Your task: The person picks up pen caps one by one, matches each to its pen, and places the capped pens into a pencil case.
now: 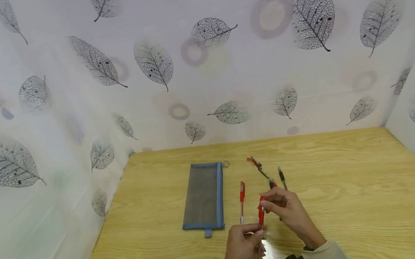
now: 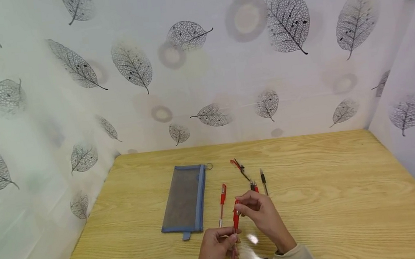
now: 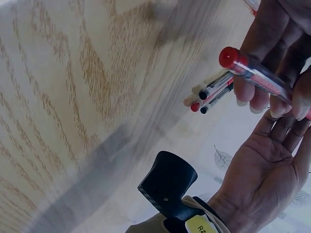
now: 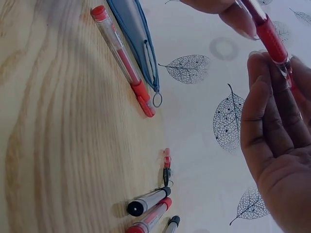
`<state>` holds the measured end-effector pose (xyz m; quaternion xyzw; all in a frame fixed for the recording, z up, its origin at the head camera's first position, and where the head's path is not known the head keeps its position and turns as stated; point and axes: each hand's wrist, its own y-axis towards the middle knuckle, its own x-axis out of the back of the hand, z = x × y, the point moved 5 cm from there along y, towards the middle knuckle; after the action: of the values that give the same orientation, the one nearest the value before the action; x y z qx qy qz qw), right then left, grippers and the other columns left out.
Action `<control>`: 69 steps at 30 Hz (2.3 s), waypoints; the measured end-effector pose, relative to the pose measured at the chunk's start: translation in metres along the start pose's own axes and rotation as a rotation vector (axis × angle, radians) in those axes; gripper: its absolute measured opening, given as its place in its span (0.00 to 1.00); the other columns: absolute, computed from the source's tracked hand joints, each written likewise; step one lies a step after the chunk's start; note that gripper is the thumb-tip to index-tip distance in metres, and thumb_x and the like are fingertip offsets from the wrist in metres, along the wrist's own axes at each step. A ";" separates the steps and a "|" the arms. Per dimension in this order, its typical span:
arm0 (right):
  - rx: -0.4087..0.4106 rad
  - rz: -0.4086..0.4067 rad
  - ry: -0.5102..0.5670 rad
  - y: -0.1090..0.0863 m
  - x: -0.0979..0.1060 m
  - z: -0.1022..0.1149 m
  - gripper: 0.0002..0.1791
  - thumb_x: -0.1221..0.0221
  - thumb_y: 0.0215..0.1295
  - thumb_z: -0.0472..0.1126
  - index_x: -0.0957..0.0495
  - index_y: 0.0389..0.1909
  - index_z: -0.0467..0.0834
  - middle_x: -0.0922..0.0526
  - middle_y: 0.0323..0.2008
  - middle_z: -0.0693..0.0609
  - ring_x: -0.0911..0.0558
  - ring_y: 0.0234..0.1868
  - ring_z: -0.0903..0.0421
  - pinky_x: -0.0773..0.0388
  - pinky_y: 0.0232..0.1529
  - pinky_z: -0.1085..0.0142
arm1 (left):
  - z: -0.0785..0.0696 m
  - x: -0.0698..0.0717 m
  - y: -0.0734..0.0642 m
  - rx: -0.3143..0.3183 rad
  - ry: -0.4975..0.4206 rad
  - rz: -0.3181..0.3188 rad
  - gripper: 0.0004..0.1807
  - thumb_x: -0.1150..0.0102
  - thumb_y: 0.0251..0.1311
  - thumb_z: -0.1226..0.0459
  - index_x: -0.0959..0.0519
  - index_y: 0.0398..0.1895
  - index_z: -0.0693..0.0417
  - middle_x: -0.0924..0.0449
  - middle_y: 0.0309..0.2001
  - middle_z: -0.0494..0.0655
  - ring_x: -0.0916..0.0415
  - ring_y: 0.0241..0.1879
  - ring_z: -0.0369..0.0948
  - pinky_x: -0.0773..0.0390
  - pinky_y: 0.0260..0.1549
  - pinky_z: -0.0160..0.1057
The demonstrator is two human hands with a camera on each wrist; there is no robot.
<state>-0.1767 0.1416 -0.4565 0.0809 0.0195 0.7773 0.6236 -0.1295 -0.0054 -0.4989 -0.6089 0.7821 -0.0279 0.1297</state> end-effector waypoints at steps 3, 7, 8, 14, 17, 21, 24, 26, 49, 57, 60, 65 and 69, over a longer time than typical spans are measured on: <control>-0.001 -0.018 0.000 -0.001 -0.001 -0.002 0.14 0.40 0.65 0.34 0.25 0.46 0.28 0.15 0.34 0.49 0.19 0.32 0.60 0.20 0.36 0.65 | 0.004 0.000 0.001 0.030 -0.010 -0.007 0.10 0.44 0.62 0.75 0.18 0.43 0.72 0.17 0.31 0.61 0.26 0.15 0.36 0.21 0.18 0.34; -0.011 -0.034 -0.009 -0.003 -0.002 -0.004 0.14 0.40 0.65 0.34 0.24 0.47 0.30 0.16 0.35 0.46 0.19 0.33 0.59 0.20 0.36 0.65 | 0.007 -0.001 0.003 0.056 -0.014 -0.015 0.09 0.43 0.61 0.75 0.18 0.43 0.71 0.17 0.31 0.61 0.25 0.16 0.36 0.18 0.21 0.39; -0.023 -0.038 -0.009 -0.003 -0.001 -0.005 0.14 0.40 0.65 0.34 0.24 0.48 0.30 0.16 0.35 0.45 0.18 0.33 0.59 0.20 0.37 0.65 | 0.007 -0.001 0.003 0.057 -0.011 -0.018 0.09 0.43 0.61 0.75 0.18 0.43 0.71 0.17 0.31 0.61 0.24 0.16 0.36 0.17 0.22 0.40; -0.090 -0.043 -0.015 -0.006 0.001 -0.011 0.20 0.38 0.63 0.35 0.26 0.54 0.30 0.16 0.37 0.44 0.17 0.36 0.58 0.19 0.39 0.66 | 0.007 -0.001 0.005 0.053 0.000 -0.031 0.09 0.42 0.61 0.74 0.18 0.43 0.71 0.17 0.31 0.58 0.24 0.17 0.36 0.18 0.22 0.39; -0.075 -0.025 -0.036 -0.006 0.003 -0.011 0.22 0.38 0.63 0.35 0.26 0.56 0.31 0.16 0.38 0.42 0.16 0.36 0.58 0.20 0.39 0.66 | 0.006 -0.001 0.007 0.041 0.001 -0.034 0.10 0.41 0.61 0.73 0.19 0.43 0.72 0.17 0.32 0.59 0.23 0.19 0.36 0.19 0.21 0.35; -0.041 0.000 -0.097 -0.002 0.004 -0.011 0.23 0.37 0.62 0.36 0.26 0.57 0.33 0.15 0.37 0.42 0.17 0.35 0.58 0.21 0.38 0.67 | 0.006 0.001 0.010 0.027 0.015 -0.028 0.11 0.41 0.61 0.72 0.19 0.44 0.72 0.17 0.33 0.59 0.23 0.21 0.36 0.21 0.20 0.32; -0.038 0.019 -0.158 0.004 0.005 -0.012 0.23 0.36 0.61 0.37 0.26 0.56 0.33 0.15 0.36 0.44 0.17 0.35 0.58 0.22 0.38 0.68 | 0.007 0.001 0.012 0.036 0.030 -0.017 0.11 0.42 0.62 0.72 0.20 0.45 0.72 0.17 0.34 0.55 0.22 0.23 0.37 0.20 0.22 0.34; -0.039 0.035 -0.193 0.009 0.005 -0.012 0.24 0.36 0.61 0.37 0.26 0.57 0.33 0.15 0.36 0.45 0.17 0.36 0.58 0.22 0.38 0.68 | 0.007 0.002 0.014 0.037 0.024 -0.019 0.12 0.42 0.62 0.73 0.22 0.47 0.73 0.19 0.34 0.53 0.22 0.24 0.38 0.18 0.24 0.36; -0.187 0.156 -0.359 0.080 -0.001 -0.028 0.22 0.41 0.64 0.31 0.29 0.58 0.28 0.16 0.31 0.45 0.17 0.31 0.47 0.20 0.34 0.53 | 0.003 0.018 0.022 0.145 -0.270 -0.121 0.36 0.64 0.74 0.48 0.31 0.58 0.77 0.24 0.53 0.63 0.24 0.50 0.46 0.25 0.54 0.45; -0.295 0.159 -0.375 0.094 -0.007 -0.042 0.20 0.42 0.62 0.29 0.28 0.54 0.25 0.16 0.29 0.42 0.15 0.28 0.47 0.18 0.31 0.58 | 0.003 0.018 0.025 0.141 -0.303 -0.084 0.49 0.78 0.71 0.38 0.41 0.65 0.80 0.38 0.64 0.73 0.39 0.65 0.60 0.39 0.65 0.53; -0.310 0.156 -0.442 0.097 -0.009 -0.045 0.19 0.42 0.61 0.30 0.26 0.52 0.26 0.16 0.29 0.44 0.17 0.27 0.50 0.20 0.32 0.61 | 0.002 0.017 0.025 0.125 -0.311 -0.083 0.48 0.79 0.72 0.39 0.43 0.65 0.80 0.42 0.66 0.74 0.44 0.67 0.61 0.43 0.67 0.54; -0.316 0.148 -0.515 0.102 -0.012 -0.049 0.17 0.42 0.59 0.29 0.24 0.49 0.27 0.18 0.26 0.46 0.20 0.25 0.56 0.24 0.29 0.65 | 0.001 0.017 0.025 0.109 -0.313 -0.083 0.49 0.78 0.71 0.38 0.45 0.66 0.81 0.46 0.68 0.74 0.48 0.69 0.62 0.48 0.68 0.55; -0.317 0.133 -0.518 0.105 -0.015 -0.051 0.15 0.41 0.58 0.28 0.23 0.47 0.27 0.18 0.25 0.45 0.21 0.24 0.56 0.24 0.28 0.65 | -0.001 0.017 0.025 0.081 -0.300 -0.081 0.48 0.79 0.72 0.39 0.46 0.66 0.82 0.47 0.68 0.74 0.51 0.70 0.63 0.51 0.69 0.55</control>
<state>-0.2826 0.1078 -0.4943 0.1791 -0.2669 0.7632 0.5605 -0.1569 -0.0159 -0.5061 -0.6316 0.7270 0.0267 0.2681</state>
